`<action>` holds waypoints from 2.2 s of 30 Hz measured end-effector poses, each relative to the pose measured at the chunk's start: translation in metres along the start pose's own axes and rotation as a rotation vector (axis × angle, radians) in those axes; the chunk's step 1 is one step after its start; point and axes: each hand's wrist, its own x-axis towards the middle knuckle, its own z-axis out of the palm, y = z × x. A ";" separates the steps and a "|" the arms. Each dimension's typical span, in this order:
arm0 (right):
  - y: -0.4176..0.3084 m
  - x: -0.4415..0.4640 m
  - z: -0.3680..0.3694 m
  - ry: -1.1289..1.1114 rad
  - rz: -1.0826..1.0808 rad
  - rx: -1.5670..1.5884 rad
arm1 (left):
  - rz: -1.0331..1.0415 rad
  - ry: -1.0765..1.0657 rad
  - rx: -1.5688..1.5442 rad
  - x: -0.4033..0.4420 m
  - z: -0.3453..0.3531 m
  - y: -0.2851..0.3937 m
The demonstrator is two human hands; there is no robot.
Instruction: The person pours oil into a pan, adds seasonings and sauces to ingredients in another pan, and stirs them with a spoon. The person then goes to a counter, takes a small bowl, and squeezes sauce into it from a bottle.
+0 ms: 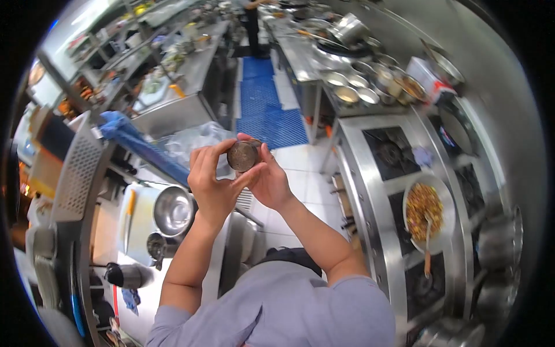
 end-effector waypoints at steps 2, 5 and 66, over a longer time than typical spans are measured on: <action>-0.014 -0.013 -0.025 -0.031 0.014 -0.087 | 0.023 -0.015 -0.109 -0.004 0.023 0.004; -0.023 -0.048 -0.043 0.286 -0.003 -0.072 | -0.150 -0.087 -0.379 -0.023 0.053 0.009; 0.156 1.201 -0.157 -0.144 -0.674 -1.287 | -1.911 -0.049 1.021 0.070 0.227 -0.440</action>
